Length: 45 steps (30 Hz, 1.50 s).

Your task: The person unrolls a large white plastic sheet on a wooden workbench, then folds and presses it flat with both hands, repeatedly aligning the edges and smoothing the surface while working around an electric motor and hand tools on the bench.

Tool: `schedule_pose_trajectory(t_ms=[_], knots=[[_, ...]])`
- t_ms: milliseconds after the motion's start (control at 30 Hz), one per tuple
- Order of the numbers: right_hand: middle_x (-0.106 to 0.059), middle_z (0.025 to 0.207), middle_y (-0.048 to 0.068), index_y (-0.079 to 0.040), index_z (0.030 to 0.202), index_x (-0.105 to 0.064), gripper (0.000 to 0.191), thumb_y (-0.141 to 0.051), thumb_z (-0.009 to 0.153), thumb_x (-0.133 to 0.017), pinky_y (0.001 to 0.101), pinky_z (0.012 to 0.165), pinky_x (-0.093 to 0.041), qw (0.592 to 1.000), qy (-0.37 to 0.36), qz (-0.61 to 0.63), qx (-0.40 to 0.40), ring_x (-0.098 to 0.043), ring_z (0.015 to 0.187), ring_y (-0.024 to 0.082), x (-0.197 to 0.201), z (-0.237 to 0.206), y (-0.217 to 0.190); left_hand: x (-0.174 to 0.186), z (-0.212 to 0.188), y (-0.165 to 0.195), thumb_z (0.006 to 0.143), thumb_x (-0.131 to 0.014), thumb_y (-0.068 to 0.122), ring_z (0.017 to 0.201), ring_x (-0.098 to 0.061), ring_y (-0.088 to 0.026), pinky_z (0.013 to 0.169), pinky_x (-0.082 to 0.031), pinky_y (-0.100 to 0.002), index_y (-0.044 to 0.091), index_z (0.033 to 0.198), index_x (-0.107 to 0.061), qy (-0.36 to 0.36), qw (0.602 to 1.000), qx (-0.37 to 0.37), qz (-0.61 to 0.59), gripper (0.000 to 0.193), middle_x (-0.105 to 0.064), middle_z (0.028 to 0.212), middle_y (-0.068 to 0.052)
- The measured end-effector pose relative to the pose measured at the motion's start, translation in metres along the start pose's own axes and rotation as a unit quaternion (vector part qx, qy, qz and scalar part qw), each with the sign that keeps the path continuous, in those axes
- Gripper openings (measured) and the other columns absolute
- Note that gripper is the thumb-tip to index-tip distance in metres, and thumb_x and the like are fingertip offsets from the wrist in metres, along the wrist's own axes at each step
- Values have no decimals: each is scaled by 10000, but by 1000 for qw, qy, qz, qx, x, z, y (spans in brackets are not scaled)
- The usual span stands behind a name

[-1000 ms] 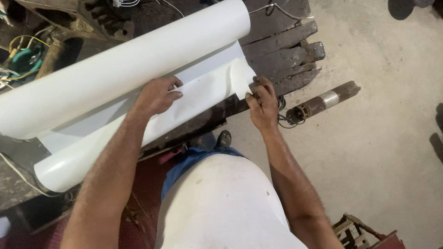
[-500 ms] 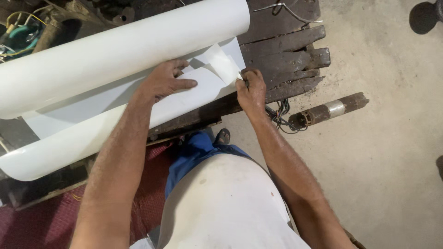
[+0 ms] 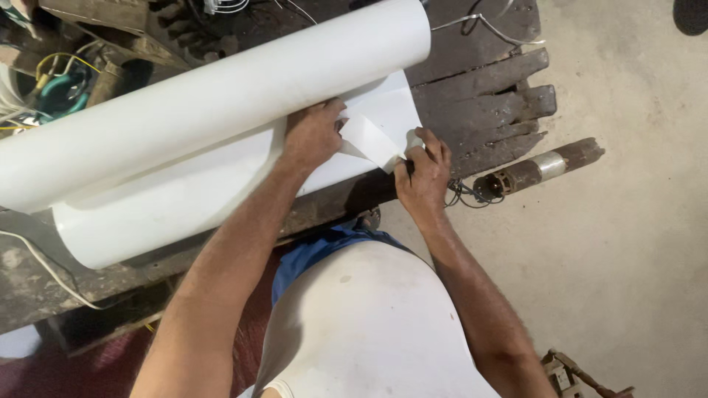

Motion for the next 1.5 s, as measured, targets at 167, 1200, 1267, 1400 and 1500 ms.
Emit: schedule_pose_trajectory(t_ms=[167, 1200, 1267, 1400, 1500], knots=[[-562, 1415, 182, 20, 977, -663, 205, -51, 801, -742, 626, 1067, -386, 996, -8, -84, 10, -426, 1374, 456, 5, 0, -18, -13, 5, -5, 1024, -591, 215, 1177, -642, -316, 1066, -491, -450, 55, 1367, -589, 44, 986, -124, 107, 379, -625, 1359, -189], [-620, 1358, 188, 44, 1458, -482, 523, -29, 969, -650, 304, 827, -664, 890, 21, 243, -386, -704, 1057, 232, 84, 75, 70, 4, 37, 69, 964, -658, 425, 1421, -545, -276, 1187, -457, -463, 213, 1517, -469, -1, 972, -163, -171, 622, -537, 1565, -93], [-634, 1318, 191, 44, 1435, -483, 508, -17, 956, -644, 292, 806, -664, 883, 34, 234, -405, -717, 1031, 222, 90, 68, 91, 10, 18, 75, 848, -716, 627, 1492, -340, -339, 1226, -287, -548, 254, 1530, -406, -21, 983, -179, -37, 837, -366, 1616, -113], [-626, 1256, 181, 78, 1334, -509, 428, -12, 945, -662, 278, 753, -651, 869, 38, 212, -445, -698, 959, 225, 104, 61, 103, 29, -45, 52, 559, -790, 840, 1543, -103, -375, 1230, -60, -638, 288, 1594, -247, -114, 969, -178, 130, 1293, -97, 1688, -160], [-637, 1233, 179, 79, 1304, -515, 401, -13, 937, -650, 282, 736, -658, 872, 33, 210, -441, -697, 939, 223, 109, 65, 91, 56, -85, 15, 456, -819, 824, 1550, -90, -359, 1204, -21, -686, 273, 1611, -231, -93, 972, -152, 153, 1408, -118, 1684, -149]])
Point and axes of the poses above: each hand's wrist, its own z-axis towards the middle knuckle, its own x-axis out of the back of the hand, y = z × x, the point moved 7 cm from there along z, towards the middle knuckle
